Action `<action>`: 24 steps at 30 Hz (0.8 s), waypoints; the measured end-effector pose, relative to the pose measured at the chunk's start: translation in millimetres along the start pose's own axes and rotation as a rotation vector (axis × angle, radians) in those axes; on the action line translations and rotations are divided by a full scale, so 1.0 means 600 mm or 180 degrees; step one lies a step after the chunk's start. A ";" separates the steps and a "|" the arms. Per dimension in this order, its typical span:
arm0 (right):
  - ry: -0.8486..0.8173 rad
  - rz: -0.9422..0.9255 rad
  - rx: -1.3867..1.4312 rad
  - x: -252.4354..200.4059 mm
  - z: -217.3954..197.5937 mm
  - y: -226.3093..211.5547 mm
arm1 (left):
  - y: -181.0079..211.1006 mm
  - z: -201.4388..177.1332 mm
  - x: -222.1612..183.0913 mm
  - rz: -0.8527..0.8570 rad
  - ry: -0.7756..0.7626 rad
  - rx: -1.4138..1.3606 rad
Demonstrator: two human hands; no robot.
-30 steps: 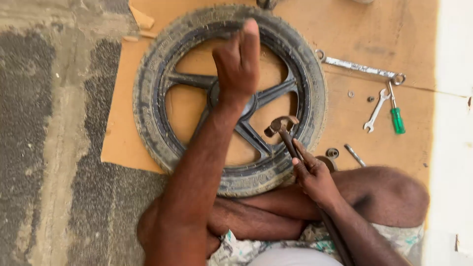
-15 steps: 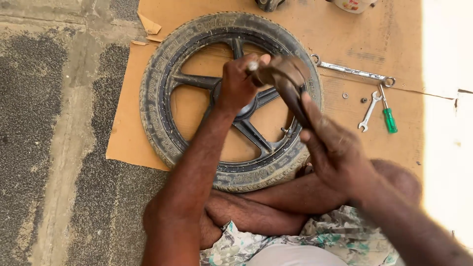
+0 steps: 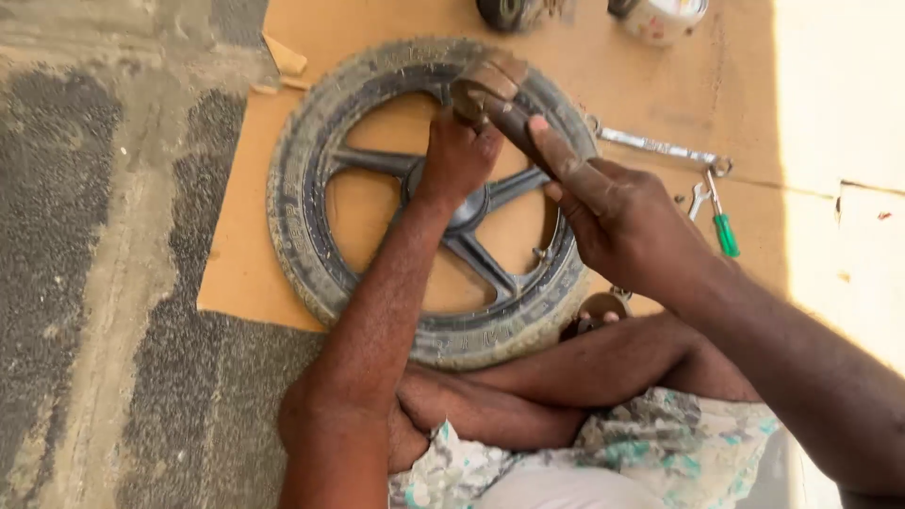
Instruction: The person sits on the ground with a scooter wheel and hammers a metal rod against a bolt in the wheel hub to drive it out, repeatedly repositioning the rod and striking it with a hammer, then lifts the loosened bolt from the hub by hand.
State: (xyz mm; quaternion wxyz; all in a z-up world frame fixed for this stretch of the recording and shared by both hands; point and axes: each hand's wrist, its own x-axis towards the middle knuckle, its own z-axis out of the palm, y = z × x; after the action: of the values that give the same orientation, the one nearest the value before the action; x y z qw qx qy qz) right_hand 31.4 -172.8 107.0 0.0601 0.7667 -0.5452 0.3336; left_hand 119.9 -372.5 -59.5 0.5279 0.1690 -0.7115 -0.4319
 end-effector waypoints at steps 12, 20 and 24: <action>-0.0126 0.1484 0.0667 -0.134 0.033 -0.009 | 0.084 -0.008 -0.011 -0.0199 0.0293 -0.0275; 0.0770 0.4018 0.2699 -0.219 0.096 0.027 | 0.050 0.002 -0.007 -0.0306 0.0905 -0.0136; 0.0791 0.4472 0.2995 -0.251 0.133 0.057 | 0.000 -0.021 0.029 -0.0395 0.1058 0.0038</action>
State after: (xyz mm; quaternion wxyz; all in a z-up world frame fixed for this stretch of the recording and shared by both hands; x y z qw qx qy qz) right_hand 9.6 -103.1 -50.8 -0.4259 0.1537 -0.6883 0.5668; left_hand 124.4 -389.7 -48.0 0.6096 0.2848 -0.6052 -0.4255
